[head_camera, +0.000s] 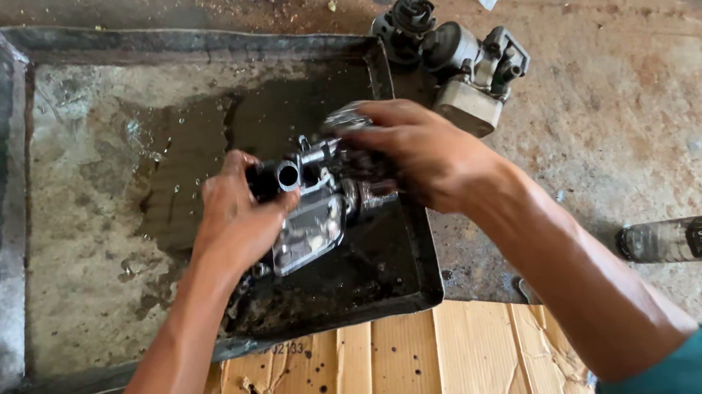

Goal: The person scrubs a disassembled engine component with a brush and solvent in a metal tray. They repeatedly scrub, rinse, and rotate the part to clean all surfaces, then place it back in the tray.

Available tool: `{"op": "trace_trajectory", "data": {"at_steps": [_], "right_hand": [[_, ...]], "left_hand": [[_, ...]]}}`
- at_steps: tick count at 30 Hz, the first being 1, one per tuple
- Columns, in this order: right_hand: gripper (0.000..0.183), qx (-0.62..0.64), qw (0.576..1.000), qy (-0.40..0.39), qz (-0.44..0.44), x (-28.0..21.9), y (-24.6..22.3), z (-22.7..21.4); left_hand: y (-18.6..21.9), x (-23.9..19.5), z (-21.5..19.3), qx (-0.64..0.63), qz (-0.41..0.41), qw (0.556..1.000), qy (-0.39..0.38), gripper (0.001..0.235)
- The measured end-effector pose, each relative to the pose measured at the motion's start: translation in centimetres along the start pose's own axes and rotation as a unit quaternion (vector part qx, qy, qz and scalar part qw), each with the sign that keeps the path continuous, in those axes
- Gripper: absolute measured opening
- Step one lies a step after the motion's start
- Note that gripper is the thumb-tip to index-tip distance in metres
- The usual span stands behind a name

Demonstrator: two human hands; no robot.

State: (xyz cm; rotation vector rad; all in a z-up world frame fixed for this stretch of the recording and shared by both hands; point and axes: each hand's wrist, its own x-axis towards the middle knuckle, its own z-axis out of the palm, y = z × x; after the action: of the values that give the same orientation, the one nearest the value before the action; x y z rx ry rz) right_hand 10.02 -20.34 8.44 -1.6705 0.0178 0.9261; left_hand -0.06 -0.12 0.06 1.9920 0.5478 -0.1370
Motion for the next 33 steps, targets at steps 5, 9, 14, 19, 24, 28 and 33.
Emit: {"op": "trace_trajectory", "data": {"at_steps": [5, 9, 14, 19, 24, 28, 33], "right_hand": [[0.039, -0.262, 0.952, -0.1, -0.118, -0.2, -1.5, 5.2], [0.048, -0.295, 0.947, -0.079, -0.098, -0.8, -1.6, 7.2], [0.05, -0.309, 0.948, 0.015, -0.068, 0.4, -0.4, 5.1], [0.042, -0.206, 0.973, 0.057, -0.093, 2.1, 3.6, 0.8], [0.033, -0.201, 0.978, 0.047, 0.038, 2.3, 10.2, -3.5], [0.058, -0.347, 0.903, 0.206, -0.151, 4.2, 16.1, -2.3], [0.056, -0.595, 0.75, 0.081, -0.278, 5.6, 20.5, 2.5]], "left_hand": [[-2.2, -1.6, 1.4, 0.096, 0.13, 0.986, 0.045, 0.06], [-4.2, -0.8, 2.4, 0.215, 0.234, 0.947, 0.046, 0.064], [-5.4, -0.5, 4.0, 0.07, 0.124, 0.988, 0.056, 0.06], [-4.9, -2.2, 4.1, -0.003, 0.073, 0.996, 0.059, 0.049], [-4.1, -2.2, 2.4, 0.09, 0.136, 0.965, 0.205, 0.047], [-5.3, -2.1, 1.2, 0.135, 0.279, 0.909, 0.278, 0.059], [-6.2, -4.2, 1.4, 0.2, 0.299, 0.904, 0.23, 0.073]]}}
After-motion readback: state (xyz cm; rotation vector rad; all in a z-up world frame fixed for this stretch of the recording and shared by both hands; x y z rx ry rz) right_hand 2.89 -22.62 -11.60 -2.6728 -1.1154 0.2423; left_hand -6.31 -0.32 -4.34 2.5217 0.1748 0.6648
